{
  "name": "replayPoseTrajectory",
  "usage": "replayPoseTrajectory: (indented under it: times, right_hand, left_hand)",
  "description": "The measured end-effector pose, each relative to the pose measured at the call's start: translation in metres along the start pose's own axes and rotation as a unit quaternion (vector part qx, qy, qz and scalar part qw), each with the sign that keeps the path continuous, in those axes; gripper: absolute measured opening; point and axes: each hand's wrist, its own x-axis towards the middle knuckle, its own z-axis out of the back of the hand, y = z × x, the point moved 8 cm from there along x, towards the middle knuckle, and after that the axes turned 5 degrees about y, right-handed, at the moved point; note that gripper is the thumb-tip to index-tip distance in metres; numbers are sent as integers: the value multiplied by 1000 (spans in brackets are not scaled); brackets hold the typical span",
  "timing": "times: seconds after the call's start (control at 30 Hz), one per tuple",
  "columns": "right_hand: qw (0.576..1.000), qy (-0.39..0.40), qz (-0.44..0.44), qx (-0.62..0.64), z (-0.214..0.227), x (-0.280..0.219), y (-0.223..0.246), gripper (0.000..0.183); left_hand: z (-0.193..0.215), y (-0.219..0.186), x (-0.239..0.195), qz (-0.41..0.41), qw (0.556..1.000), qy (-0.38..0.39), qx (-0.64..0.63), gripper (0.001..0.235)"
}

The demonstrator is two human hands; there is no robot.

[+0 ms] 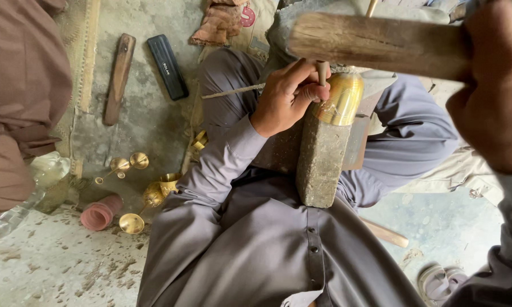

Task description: The person sits on the floor and uses a hammer and chisel to engrave a design onto a brass object resting on a stone block. The person repeatedly strikes the chisel to create patterns on the metal surface.

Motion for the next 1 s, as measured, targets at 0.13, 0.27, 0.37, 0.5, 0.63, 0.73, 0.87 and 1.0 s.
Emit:
replayPoseTrajectory:
  times: [0.13, 0.27, 0.37, 0.5, 0.63, 0.73, 0.87, 1.0]
  right_hand:
    - [1000, 19, 5, -20, -5, 12, 3, 36]
    - [999, 23, 17, -20, -4, 22, 11, 36]
    - [999, 12, 32, -4, 1, 29, 17, 38]
    - [999, 16, 38, -13, 4, 33, 22, 40]
    - [998, 22, 47, -38, 4, 34, 23, 42]
    - [996, 26, 60, -66, -1, 34, 21, 42]
    - [997, 18, 66, -45, -10, 37, 14, 36]
    - [998, 7, 55, -22, -19, 39, 1, 30]
  left_hand:
    - [-1, 3, -7, 15, 999, -3, -51, 16]
    - [-4, 9, -13, 49, 994, -13, -92, 17]
    - [-5, 14, -13, 75, 990, -25, -121, 21]
    - [-5, 15, -15, 87, 988, -22, -129, 21]
    - [-6, 17, -16, 95, 985, -23, -144, 21]
    - [-5, 21, -18, 102, 985, -39, -134, 25]
    - [-6, 23, -22, 96, 987, -42, -121, 27]
    - [-8, 27, -26, 101, 983, -47, -144, 25]
